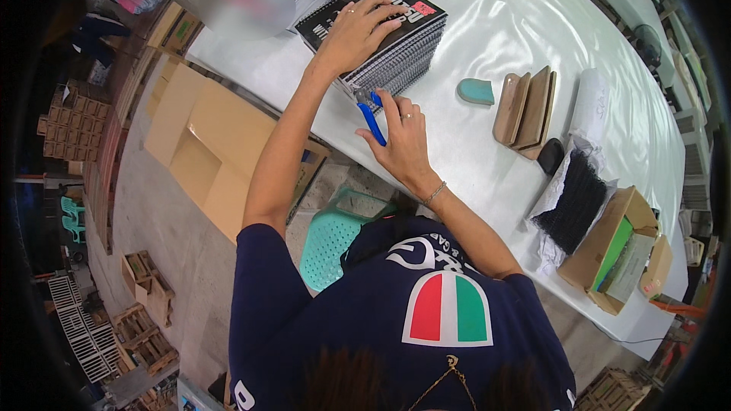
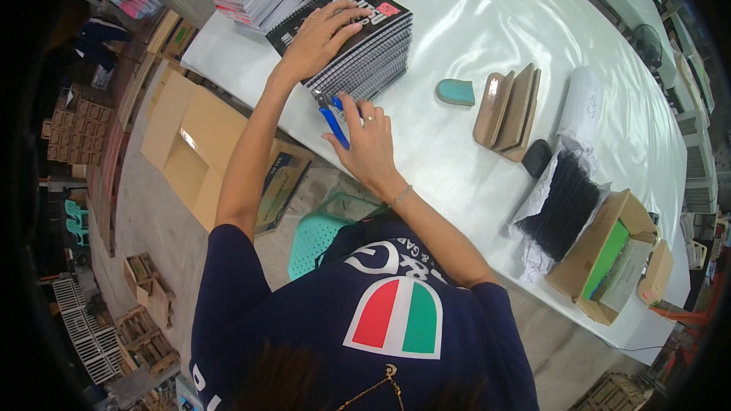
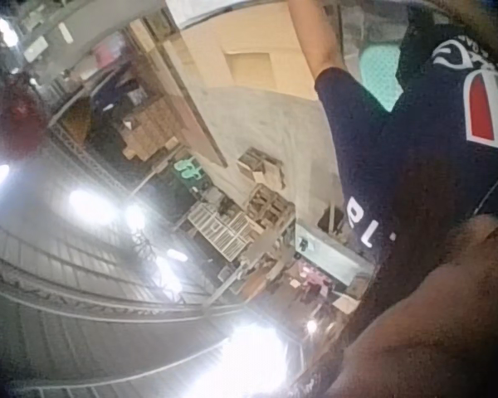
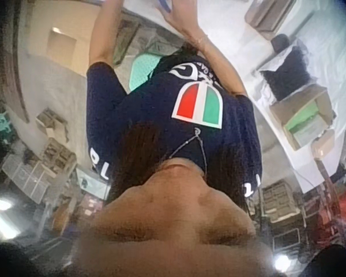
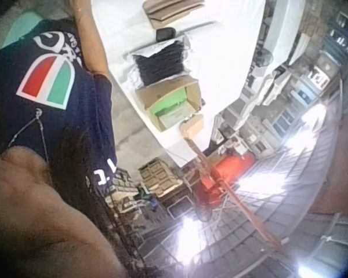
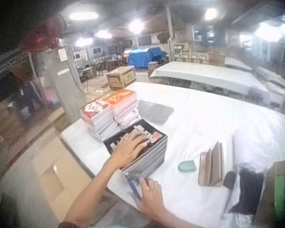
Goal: The person trims excess wire from the spirals of a stack of notebooks using a pair of pliers, handling the stack and then moving to the next set.
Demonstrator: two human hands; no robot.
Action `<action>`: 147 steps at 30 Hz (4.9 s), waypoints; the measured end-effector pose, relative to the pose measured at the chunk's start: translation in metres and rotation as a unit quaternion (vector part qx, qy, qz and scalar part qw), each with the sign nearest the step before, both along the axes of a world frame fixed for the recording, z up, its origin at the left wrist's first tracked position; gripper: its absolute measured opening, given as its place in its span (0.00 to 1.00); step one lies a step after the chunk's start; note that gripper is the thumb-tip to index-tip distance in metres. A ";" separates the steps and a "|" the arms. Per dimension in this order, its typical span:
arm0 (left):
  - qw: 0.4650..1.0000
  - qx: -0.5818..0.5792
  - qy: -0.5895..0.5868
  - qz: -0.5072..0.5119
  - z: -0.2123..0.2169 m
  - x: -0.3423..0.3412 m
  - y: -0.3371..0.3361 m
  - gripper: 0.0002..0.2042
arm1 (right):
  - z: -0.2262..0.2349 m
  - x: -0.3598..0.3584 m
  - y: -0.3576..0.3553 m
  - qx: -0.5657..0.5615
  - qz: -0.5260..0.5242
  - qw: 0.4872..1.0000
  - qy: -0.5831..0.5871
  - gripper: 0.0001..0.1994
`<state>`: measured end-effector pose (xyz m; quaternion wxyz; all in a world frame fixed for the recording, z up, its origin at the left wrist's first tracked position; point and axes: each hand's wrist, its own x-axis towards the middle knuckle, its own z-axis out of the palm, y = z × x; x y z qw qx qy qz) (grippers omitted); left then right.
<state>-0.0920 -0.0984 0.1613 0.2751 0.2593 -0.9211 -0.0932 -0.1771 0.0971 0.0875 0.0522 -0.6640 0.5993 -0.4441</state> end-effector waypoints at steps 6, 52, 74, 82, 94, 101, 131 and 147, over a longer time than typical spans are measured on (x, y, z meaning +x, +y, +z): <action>0.999 -0.040 0.019 -0.008 -0.003 -0.004 -0.002 0.18 | -0.002 -0.008 -0.005 0.208 0.208 0.876 -0.382 0.29; 0.999 -0.033 -0.004 -0.026 -0.003 -0.001 -0.009 0.20 | -0.019 -0.002 -0.007 0.059 -0.044 0.994 -0.077 0.32; 0.999 0.044 -0.030 0.001 0.018 -0.008 0.007 0.19 | -0.023 -0.001 -0.008 0.062 0.040 0.984 -0.160 0.29; 0.999 0.038 -0.032 -0.001 0.016 -0.006 0.002 0.18 | -0.027 -0.003 -0.005 0.077 0.002 0.996 -0.055 0.29; 0.998 0.053 -0.032 0.006 0.018 -0.006 0.005 0.18 | -0.044 0.004 -0.012 0.054 0.064 0.976 -0.200 0.27; 0.998 0.045 -0.040 0.005 0.019 -0.006 0.005 0.19 | -0.043 0.003 -0.005 0.059 -0.030 0.991 -0.118 0.29; 0.999 0.030 -0.019 -0.013 0.018 -0.006 0.005 0.19 | -0.039 0.002 -0.011 0.078 -0.019 0.993 -0.087 0.29; 0.998 0.050 -0.020 -0.013 0.022 -0.007 0.006 0.19 | -0.035 -0.020 -0.023 0.380 0.331 0.667 -0.549 0.28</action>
